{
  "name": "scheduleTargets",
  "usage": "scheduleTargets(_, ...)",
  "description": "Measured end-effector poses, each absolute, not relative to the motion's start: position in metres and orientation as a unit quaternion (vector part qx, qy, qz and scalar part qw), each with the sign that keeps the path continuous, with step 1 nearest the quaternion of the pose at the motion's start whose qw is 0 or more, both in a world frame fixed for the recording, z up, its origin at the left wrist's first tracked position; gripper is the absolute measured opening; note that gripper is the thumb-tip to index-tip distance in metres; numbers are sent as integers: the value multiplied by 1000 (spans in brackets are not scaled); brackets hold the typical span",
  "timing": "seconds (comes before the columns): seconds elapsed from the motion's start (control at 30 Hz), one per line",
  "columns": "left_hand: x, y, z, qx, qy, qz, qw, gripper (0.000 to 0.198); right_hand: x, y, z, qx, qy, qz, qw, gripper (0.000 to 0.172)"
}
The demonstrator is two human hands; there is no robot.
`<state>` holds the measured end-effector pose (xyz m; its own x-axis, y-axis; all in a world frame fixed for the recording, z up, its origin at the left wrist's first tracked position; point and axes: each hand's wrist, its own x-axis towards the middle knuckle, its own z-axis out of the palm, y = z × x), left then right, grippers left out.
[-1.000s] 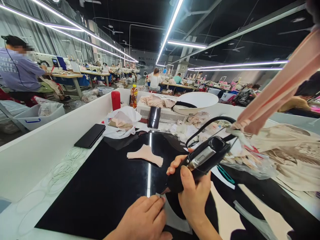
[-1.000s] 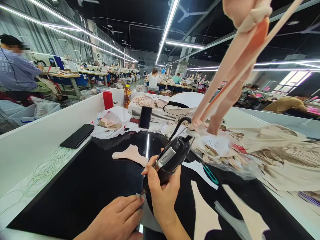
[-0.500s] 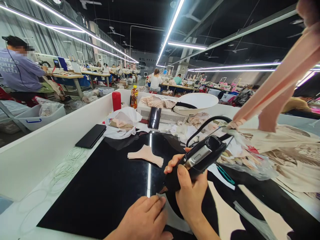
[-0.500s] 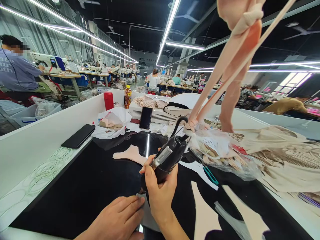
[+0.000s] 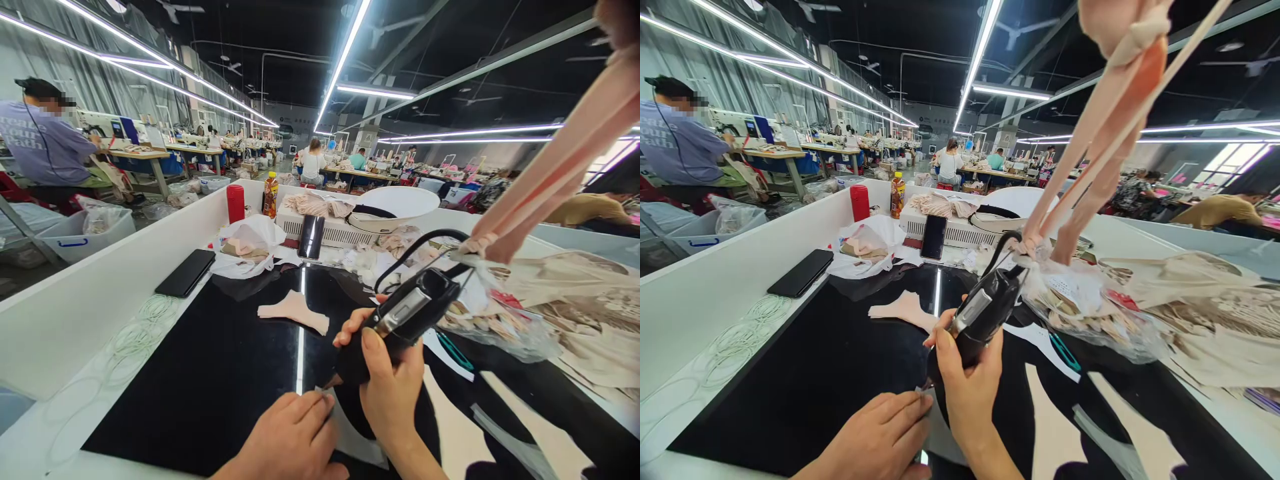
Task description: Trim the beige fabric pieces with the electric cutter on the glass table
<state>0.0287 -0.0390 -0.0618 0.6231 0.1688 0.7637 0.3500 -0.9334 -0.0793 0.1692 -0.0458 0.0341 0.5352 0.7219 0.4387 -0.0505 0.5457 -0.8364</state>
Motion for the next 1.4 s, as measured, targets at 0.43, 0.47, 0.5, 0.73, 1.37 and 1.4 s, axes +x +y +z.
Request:
scheduleTargets(0.43, 13, -48, -39, -942, -155, -293, 50, 28, 209, -87, 37, -449, -422, 191, 764, 27)
scheduleTargets(0.47, 12, -48, -38, -944, -154, -288, 51, 29, 208, -88, 37, -445, -420, 197, 766, 28)
scheduleTargets(0.5, 11, -48, -38, -945, -151, -284, 52, 30, 207, -89, 37, -441, -418, 203, 768, 28)
scheduleTargets(0.73, 10, -46, -31, -947, -148, -281, 53, 35, 200, -95, 36, -417, -429, 231, 767, 30)
scheduleTargets(1.37, 8, -46, -23, -949, -138, -269, 88, 38, 224, -107, 33, -448, -434, 170, 763, 28)
scheduleTargets(1.4, 8, -46, -22, -949, -137, -270, 89, 38, 224, -107, 34, -449, -434, 166, 763, 28)
